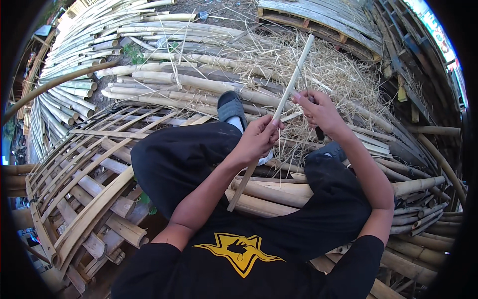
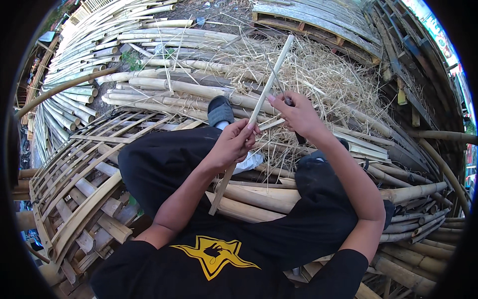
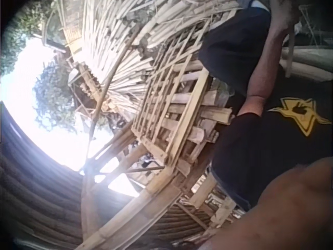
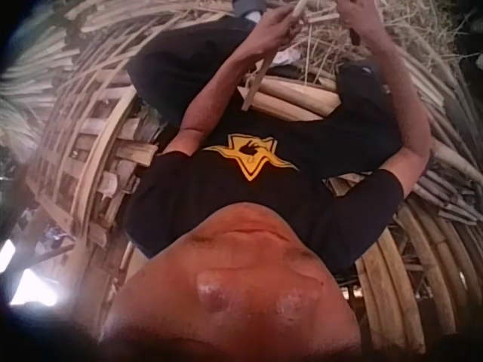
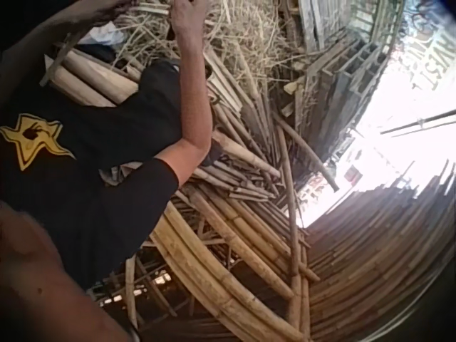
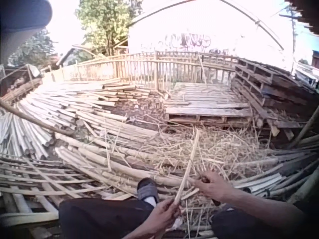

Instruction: The person whittles and scrapes a thin bamboo stick using a knife, then splits and trims a shorter bamboo piece by hand and with the knife.

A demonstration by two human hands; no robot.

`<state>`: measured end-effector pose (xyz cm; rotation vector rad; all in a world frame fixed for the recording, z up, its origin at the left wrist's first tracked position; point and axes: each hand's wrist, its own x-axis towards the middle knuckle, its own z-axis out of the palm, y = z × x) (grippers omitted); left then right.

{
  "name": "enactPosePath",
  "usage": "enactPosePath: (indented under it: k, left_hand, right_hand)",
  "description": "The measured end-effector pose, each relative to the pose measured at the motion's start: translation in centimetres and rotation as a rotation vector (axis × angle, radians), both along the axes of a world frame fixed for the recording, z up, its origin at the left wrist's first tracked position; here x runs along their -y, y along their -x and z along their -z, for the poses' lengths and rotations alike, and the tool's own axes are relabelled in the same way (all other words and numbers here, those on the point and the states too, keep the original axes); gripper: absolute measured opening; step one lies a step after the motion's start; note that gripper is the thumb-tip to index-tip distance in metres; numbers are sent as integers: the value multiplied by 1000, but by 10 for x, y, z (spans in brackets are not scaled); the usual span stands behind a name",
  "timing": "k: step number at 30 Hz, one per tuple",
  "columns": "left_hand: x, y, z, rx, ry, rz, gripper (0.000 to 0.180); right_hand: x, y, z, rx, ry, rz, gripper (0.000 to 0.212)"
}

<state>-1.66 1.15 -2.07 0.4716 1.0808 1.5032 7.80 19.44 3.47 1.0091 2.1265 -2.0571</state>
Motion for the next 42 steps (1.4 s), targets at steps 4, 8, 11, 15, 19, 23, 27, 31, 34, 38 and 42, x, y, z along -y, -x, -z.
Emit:
enactPosePath:
  k: [4,8,11,15,19,23,27,31,34,38,42]
  left_hand:
    - [1,9,7,-4,28,-35,24]
    - [-2,6,7,38,-9,-35,24]
    - [-3,6,14,-137,27,-73,24]
    - [-3,4,5,-47,47,-113,22]
    - [-6,2,7,-152,5,-212,19]
    - [-3,5,5,-165,14,-166,19]
    - [-3,2,7,-124,24,-146,19]
    - [-4,-2,9,-128,9,-158,18]
    - [0,1,15,1,37,-83,17]
    - [11,-5,3,97,68,50,16]
    - [-7,-5,7,20,126,-19,22]
  right_hand:
    - [13,-6,-6,135,-726,-354,35]
    - [20,-12,1,-2,-880,-461,31]
    - [16,-12,12,-37,-916,-467,32]
    - [15,-12,16,-61,-1003,-443,31]
    - [15,-13,20,-38,-1040,-512,30]
    - [17,-13,22,-40,-1073,-516,30]
    - [17,-15,27,-45,-1020,-511,30]
    - [7,-13,41,-73,-1055,-509,30]
    - [-25,-15,51,34,-1208,-463,30]
    - [-161,-78,62,415,-1329,149,44]
    - [-123,-77,62,53,-1148,249,49]
